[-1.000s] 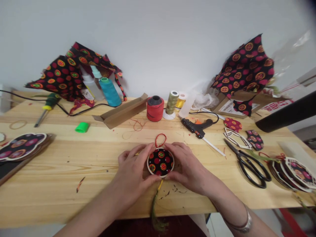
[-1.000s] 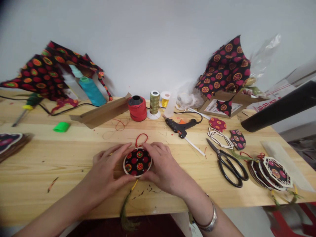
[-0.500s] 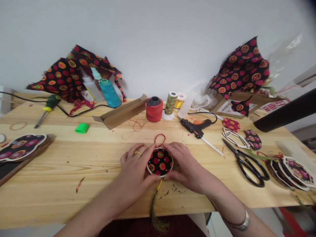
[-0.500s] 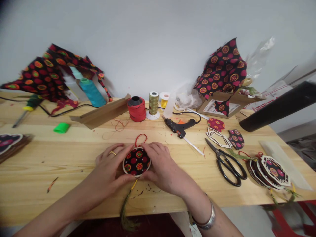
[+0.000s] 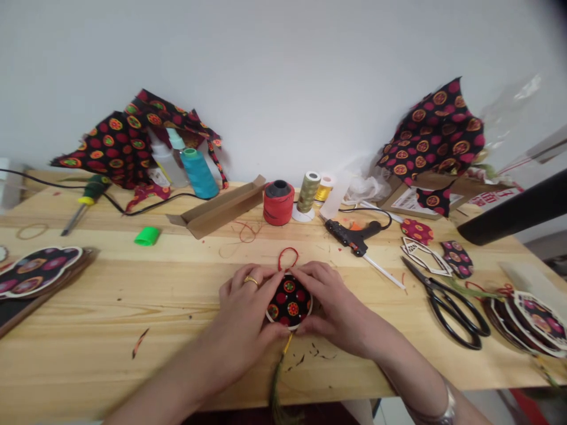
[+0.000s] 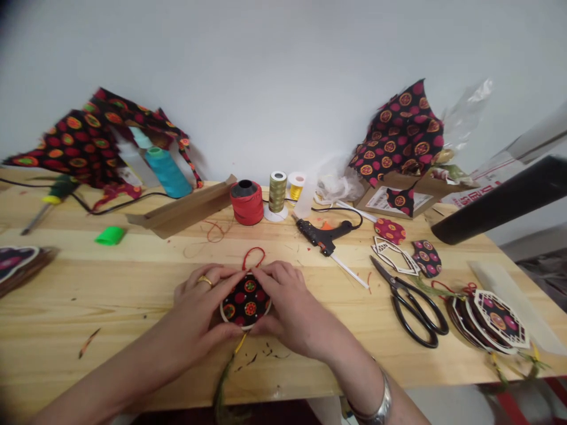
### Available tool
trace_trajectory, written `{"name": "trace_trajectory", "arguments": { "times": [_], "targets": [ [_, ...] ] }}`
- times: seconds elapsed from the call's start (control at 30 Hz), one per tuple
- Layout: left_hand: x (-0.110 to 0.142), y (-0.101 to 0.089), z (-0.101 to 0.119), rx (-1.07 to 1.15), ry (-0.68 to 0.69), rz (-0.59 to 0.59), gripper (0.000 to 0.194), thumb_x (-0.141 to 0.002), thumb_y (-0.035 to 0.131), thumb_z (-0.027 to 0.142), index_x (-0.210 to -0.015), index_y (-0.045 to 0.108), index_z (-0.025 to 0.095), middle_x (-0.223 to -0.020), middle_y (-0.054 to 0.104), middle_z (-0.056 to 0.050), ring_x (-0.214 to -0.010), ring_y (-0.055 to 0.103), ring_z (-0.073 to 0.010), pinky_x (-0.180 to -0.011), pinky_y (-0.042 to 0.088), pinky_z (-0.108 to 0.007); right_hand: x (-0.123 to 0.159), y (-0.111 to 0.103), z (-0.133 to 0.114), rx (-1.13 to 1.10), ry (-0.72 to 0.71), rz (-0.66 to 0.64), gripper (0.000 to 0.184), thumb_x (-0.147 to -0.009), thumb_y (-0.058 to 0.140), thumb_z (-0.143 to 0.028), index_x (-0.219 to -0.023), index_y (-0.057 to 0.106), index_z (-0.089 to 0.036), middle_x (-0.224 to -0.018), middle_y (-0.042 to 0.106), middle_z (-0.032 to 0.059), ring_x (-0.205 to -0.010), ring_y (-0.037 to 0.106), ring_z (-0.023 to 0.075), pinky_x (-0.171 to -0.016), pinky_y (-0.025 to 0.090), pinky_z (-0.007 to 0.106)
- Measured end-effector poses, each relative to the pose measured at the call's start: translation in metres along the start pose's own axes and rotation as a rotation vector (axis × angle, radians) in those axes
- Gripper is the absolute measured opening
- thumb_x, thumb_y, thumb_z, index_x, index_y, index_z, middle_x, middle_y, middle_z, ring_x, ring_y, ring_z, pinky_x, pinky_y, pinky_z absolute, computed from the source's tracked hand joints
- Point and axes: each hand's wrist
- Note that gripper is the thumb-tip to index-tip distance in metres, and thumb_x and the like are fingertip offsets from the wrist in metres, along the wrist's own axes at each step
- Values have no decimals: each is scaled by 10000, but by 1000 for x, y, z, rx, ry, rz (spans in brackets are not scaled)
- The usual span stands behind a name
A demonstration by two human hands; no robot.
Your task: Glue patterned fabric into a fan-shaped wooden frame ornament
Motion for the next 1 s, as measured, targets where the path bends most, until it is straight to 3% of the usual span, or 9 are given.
{"name": "trace_trajectory", "arguments": {
  "times": [0.27, 0.57, 1.0],
  "targets": [
    [-2, 0, 0, -19, -20, -20, 555, -747, 676, 277, -1280, 525, 237, -1277, 538, -103, -1195, 411, -344, -975, 354, -568, 1, -1, -1, 12, 4, -15, 729, -773, 748, -309, -1398, 375, -294, -1313, 479, 56, -1220, 387, 248, -1047, 342, 432],
    [-1, 1, -1, -49, 7, 0, 549, -756, 674, 288, -1282, 518, 267, -1270, 536, -85, -1166, 434, -335, -932, 381, -543, 0, -3, -4, 29, 16, -31, 684, -782, 736, -331, -1379, 406, -269, -1324, 478, 61, -1230, 379, 242, -1062, 335, 421],
    [-4, -8, 8, -70, -49, -86, 534, -759, 650, 293, -1276, 526, 244, -1277, 539, -81, -1174, 416, -333, -946, 349, -533, 5, -3, -2, -63, 10, -6, 796, -738, 777, -314, -1409, 353, -267, -1371, 451, 73, -1280, 363, 245, -1087, 329, 439]
  ]
}}
Point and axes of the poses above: each hand's wrist, its own x-axis away from the middle knuckle, its own y-axis out of the palm, z = x × y
